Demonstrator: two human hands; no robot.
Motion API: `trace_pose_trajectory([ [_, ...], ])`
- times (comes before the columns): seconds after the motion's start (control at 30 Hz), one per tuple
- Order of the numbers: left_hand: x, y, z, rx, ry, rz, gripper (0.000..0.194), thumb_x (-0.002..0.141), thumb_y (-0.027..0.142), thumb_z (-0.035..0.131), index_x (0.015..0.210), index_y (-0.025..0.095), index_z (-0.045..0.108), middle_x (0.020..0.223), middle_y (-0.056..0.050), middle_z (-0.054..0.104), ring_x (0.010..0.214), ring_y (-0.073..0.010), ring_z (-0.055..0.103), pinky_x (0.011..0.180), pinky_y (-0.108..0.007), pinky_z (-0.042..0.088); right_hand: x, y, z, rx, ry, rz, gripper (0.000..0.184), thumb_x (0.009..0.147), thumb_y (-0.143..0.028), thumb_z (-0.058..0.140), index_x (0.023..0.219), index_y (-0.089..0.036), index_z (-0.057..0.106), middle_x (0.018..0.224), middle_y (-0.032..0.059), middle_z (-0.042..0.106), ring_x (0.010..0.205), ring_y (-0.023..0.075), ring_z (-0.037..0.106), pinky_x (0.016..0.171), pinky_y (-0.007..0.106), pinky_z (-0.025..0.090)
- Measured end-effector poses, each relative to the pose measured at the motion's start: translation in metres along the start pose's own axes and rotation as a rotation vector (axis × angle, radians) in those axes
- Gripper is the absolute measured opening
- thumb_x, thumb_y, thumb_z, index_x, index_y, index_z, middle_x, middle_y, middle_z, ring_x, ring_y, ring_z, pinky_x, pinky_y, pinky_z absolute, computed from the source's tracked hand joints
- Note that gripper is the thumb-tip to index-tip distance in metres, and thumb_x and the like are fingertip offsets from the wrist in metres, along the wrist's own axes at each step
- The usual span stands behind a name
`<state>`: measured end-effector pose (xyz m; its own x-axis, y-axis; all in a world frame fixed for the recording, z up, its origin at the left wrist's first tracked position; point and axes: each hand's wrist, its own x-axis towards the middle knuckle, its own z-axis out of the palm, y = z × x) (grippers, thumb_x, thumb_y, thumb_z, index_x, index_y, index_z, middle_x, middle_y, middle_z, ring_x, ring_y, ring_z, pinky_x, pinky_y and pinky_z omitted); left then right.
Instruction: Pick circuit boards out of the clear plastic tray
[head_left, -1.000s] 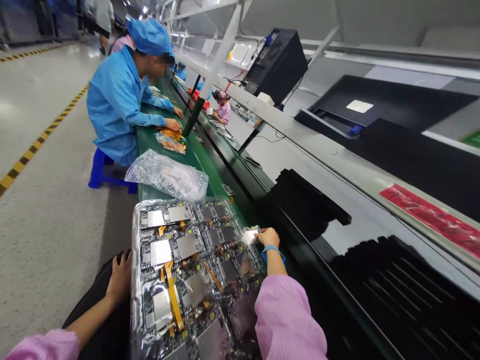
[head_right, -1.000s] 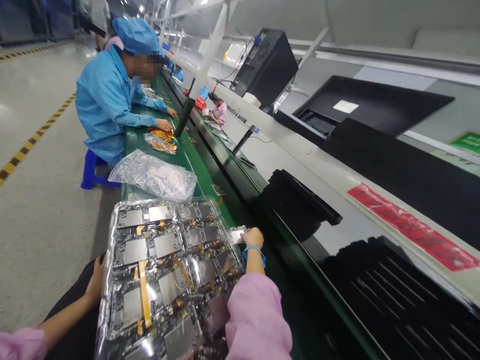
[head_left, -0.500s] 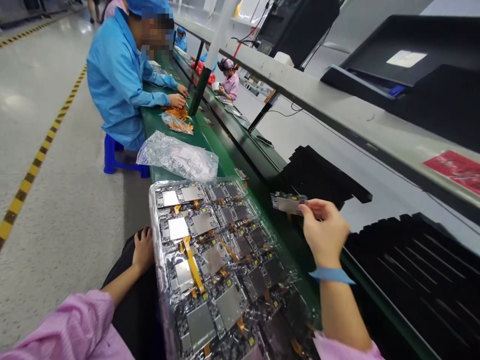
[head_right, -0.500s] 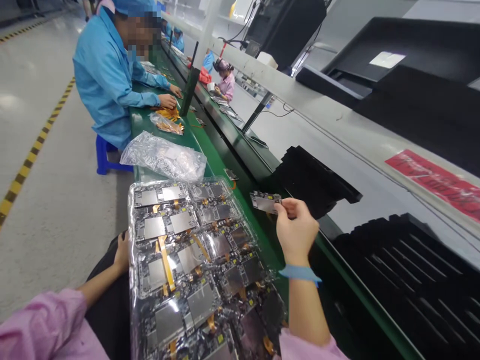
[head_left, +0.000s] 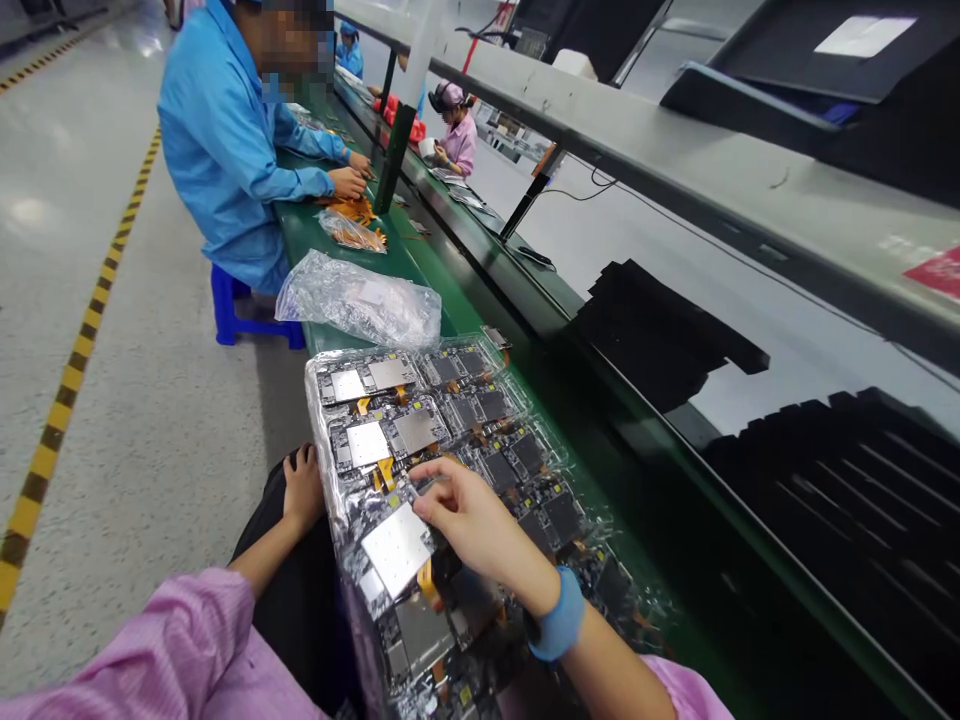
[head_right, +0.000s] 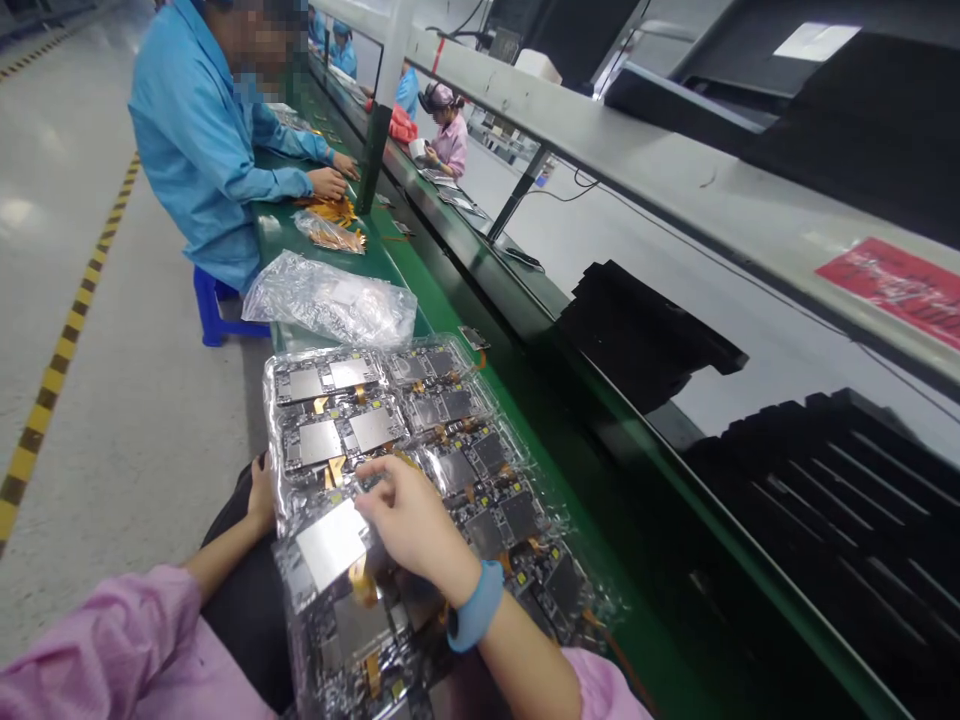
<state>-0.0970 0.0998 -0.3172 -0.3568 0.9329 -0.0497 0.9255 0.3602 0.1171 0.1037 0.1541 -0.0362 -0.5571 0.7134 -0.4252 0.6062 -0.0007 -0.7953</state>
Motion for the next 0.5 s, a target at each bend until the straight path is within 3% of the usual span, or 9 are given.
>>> trace_pose_trajectory([
  [0.17, 0.000, 0.000, 0.003, -0.054, -0.004, -0.005, 0.061, 0.089, 0.004, 0.032, 0.148, 0.004, 0.050, 0.147, -0.026, 0.052, 0.141, -0.0409, 0.041, 0.113, -0.063, 0.034, 0.006, 0.004, -0.014, 0.098, 0.000, 0.069, 0.032, 0.088, -0.027, 0.067, 0.117, -0.019, 0.057, 0.070, -0.0078, 0.052, 0.050, 0.0085, 0.047, 0.044, 0.022, 0.040],
  [0.33, 0.002, 0.000, 0.011, -0.047, -0.009, 0.007, 0.060, 0.091, 0.008, 0.034, 0.149, 0.005, 0.048, 0.147, -0.026, 0.052, 0.142, -0.0415, 0.040, 0.115, -0.066, 0.031, -0.023, -0.029, -0.028, 0.284, -0.223, 0.087, 0.053, 0.082, -0.048, 0.079, 0.122, -0.022, 0.055, 0.068, -0.0092, 0.047, 0.052, 0.0075, 0.043, 0.045, 0.021, 0.048],
  [0.43, 0.003, -0.001, 0.016, -0.014, -0.046, 0.006, 0.060, 0.091, 0.011, 0.036, 0.150, 0.007, 0.048, 0.151, -0.025, 0.049, 0.143, -0.0421, 0.038, 0.116, -0.066, 0.029, -0.026, -0.032, -0.023, 0.299, -0.283, 0.097, 0.053, 0.081, -0.047, 0.079, 0.121, -0.023, 0.054, 0.065, -0.0097, 0.044, 0.051, 0.0079, 0.040, 0.044, 0.022, 0.049],
  [0.5, 0.003, -0.001, 0.018, -0.013, -0.043, 0.000, 0.061, 0.091, 0.010, 0.036, 0.151, 0.008, 0.047, 0.153, -0.024, 0.047, 0.144, -0.0415, 0.037, 0.117, -0.066, 0.028, -0.018, -0.020, -0.014, 0.263, -0.231, 0.087, 0.046, 0.082, -0.042, 0.077, 0.117, -0.023, 0.053, 0.065, -0.0102, 0.044, 0.050, 0.0081, 0.040, 0.043, 0.022, 0.049],
])
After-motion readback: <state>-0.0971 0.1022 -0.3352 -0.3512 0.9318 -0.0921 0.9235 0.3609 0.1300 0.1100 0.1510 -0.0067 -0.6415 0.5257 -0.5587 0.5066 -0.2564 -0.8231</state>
